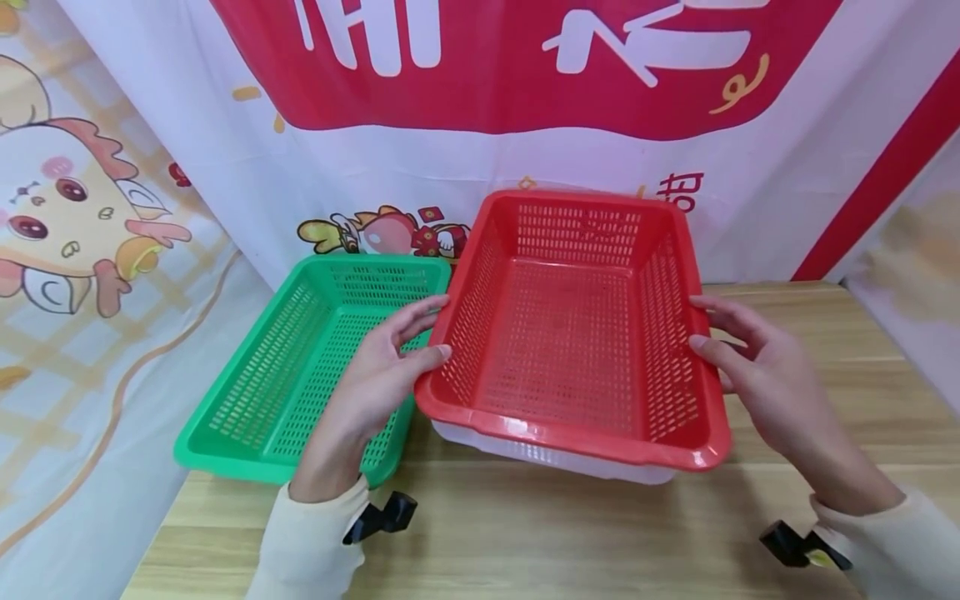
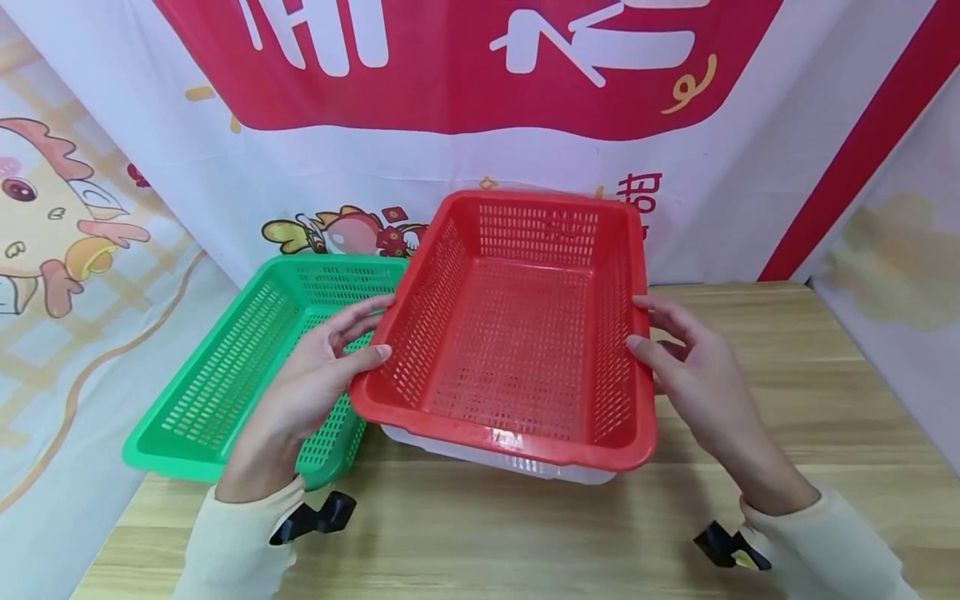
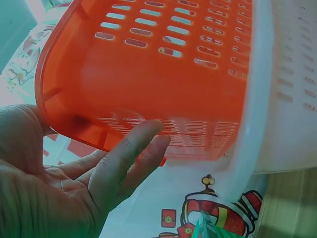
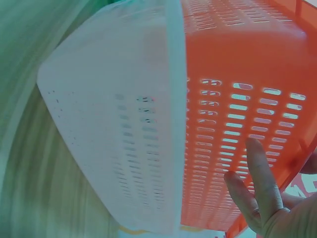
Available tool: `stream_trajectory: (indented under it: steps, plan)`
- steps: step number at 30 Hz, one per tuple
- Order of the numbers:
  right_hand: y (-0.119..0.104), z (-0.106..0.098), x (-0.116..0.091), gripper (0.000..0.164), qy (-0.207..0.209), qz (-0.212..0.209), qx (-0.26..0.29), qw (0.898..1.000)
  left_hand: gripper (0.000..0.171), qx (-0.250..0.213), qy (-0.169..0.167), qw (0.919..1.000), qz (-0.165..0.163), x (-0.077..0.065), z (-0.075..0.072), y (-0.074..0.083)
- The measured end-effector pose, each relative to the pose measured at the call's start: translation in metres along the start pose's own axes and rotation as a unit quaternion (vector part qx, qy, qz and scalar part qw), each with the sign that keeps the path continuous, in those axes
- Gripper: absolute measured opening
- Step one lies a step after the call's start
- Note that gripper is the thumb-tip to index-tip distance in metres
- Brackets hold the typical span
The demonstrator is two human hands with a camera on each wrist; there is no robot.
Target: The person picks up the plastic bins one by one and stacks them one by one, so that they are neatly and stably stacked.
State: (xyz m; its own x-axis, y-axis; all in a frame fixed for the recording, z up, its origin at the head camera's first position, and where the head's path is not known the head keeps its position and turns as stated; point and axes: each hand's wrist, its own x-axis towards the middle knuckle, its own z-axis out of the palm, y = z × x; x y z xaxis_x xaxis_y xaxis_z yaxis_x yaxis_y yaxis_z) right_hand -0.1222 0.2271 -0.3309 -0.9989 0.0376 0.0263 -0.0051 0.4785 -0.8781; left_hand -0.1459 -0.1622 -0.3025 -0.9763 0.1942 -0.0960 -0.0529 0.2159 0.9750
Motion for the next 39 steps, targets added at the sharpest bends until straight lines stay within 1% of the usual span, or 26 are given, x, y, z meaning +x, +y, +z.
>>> stream_trajectory:
  steps: [7, 12, 18, 22, 26, 30, 35, 39]
  plan:
    - [0.008, 0.006, -0.002, 0.068, -0.009, 0.009, 0.006, 1.000, 0.068, 0.014, -0.002, 0.9997, -0.020, 0.006, -0.001, -0.009]
    - [0.012, 0.009, -0.001, 0.069, -0.018, 0.014, 0.009, 1.000, 0.068, 0.029, 0.003, 0.9990, -0.034, 0.010, -0.001, -0.015]
    - [0.016, 0.012, 0.002, 0.070, -0.030, 0.022, 0.012, 0.999, 0.070, 0.052, 0.000, 0.9975, -0.047, 0.014, -0.001, -0.021]
    - [0.019, 0.013, 0.004, 0.069, -0.037, 0.027, 0.016, 0.999, 0.070, 0.082, 0.004, 0.9952, -0.053, 0.015, 0.000, -0.022]
    - [0.019, 0.015, 0.006, 0.069, -0.040, 0.034, 0.009, 0.999, 0.071, 0.104, 0.007, 0.9928, -0.058, 0.014, 0.000, -0.022]
    - [0.019, 0.015, 0.007, 0.067, -0.048, 0.035, 0.014, 0.998, 0.072, 0.124, 0.011, 0.9901, -0.064, 0.015, 0.000, -0.022]
    - [0.021, 0.015, 0.009, 0.066, -0.056, 0.032, 0.023, 0.998, 0.071, 0.141, 0.013, 0.9875, -0.070, 0.016, 0.000, -0.022]
    - [0.023, 0.016, 0.010, 0.068, -0.064, 0.044, 0.018, 0.997, 0.071, 0.144, 0.011, 0.9864, -0.077, 0.016, 0.000, -0.022]
